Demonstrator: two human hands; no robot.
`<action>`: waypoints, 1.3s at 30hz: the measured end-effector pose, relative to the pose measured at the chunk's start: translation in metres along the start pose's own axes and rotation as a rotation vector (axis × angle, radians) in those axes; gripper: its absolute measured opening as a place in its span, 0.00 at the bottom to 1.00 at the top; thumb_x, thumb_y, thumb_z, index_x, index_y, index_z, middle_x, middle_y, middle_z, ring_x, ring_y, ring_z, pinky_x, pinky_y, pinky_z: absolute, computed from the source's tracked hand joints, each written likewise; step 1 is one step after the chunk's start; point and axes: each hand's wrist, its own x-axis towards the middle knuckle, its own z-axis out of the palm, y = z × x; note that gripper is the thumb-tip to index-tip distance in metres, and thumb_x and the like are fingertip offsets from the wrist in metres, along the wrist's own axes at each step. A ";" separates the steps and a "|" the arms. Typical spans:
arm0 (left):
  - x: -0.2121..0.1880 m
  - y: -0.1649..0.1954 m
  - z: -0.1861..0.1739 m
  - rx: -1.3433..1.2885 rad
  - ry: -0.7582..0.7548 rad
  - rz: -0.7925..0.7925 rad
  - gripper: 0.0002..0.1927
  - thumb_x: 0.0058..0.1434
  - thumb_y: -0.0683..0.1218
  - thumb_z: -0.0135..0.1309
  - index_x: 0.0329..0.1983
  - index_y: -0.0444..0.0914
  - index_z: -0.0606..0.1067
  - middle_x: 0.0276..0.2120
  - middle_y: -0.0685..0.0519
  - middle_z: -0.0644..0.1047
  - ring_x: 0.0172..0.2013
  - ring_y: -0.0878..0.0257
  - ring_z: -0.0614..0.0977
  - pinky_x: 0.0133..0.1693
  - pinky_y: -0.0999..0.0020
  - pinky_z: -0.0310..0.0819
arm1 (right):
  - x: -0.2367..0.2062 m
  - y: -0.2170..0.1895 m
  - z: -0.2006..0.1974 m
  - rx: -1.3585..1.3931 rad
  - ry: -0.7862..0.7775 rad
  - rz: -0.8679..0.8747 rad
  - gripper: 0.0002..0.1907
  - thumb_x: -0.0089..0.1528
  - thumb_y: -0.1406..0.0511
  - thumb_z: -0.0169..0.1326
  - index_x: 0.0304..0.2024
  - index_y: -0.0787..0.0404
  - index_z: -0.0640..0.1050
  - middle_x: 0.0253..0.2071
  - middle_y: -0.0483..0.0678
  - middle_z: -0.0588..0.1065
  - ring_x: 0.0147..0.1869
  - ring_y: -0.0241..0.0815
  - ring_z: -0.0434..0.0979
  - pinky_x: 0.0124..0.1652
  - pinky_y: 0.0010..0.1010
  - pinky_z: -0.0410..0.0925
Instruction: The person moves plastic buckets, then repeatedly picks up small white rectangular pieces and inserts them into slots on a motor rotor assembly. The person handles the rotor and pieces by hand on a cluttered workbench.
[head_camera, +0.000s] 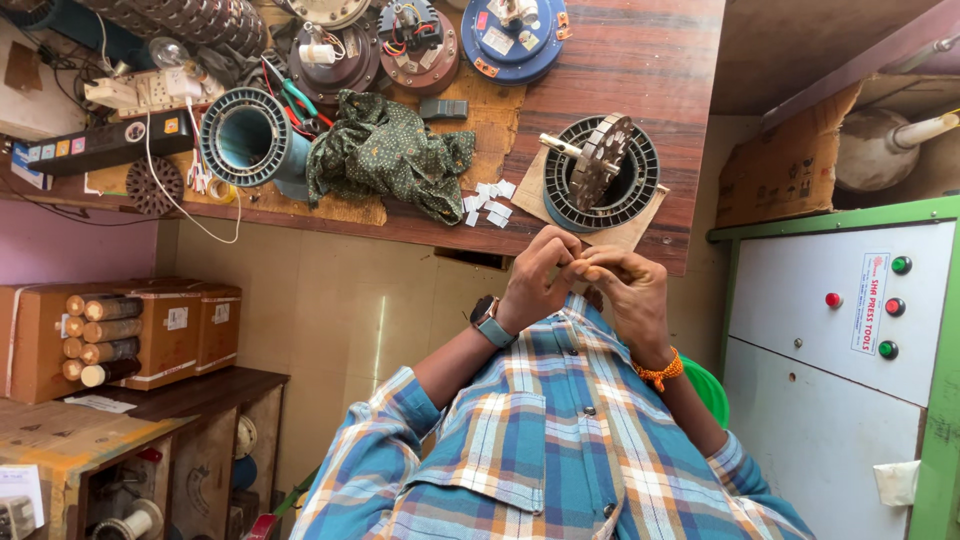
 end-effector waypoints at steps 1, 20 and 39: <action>0.001 0.001 0.000 0.015 -0.008 0.022 0.10 0.68 0.41 0.56 0.34 0.34 0.68 0.39 0.49 0.75 0.39 0.55 0.77 0.41 0.64 0.75 | -0.003 -0.003 0.000 0.017 -0.001 0.039 0.06 0.66 0.73 0.58 0.44 0.70 0.82 0.43 0.50 0.81 0.44 0.34 0.80 0.45 0.24 0.75; -0.024 -0.028 0.019 -0.506 0.024 -0.409 0.08 0.69 0.44 0.57 0.39 0.33 0.75 0.42 0.55 0.73 0.39 0.73 0.74 0.40 0.77 0.73 | -0.007 0.013 0.006 -0.057 0.078 -0.133 0.07 0.64 0.70 0.62 0.43 0.69 0.80 0.50 0.48 0.77 0.48 0.33 0.79 0.47 0.23 0.74; -0.014 -0.008 -0.010 -0.269 -0.076 -0.330 0.07 0.68 0.39 0.56 0.48 0.36 0.78 0.47 0.50 0.78 0.50 0.63 0.81 0.54 0.68 0.79 | 0.007 0.002 -0.012 -0.302 -0.059 -0.180 0.11 0.65 0.76 0.56 0.51 0.68 0.80 0.47 0.51 0.78 0.49 0.36 0.81 0.49 0.26 0.77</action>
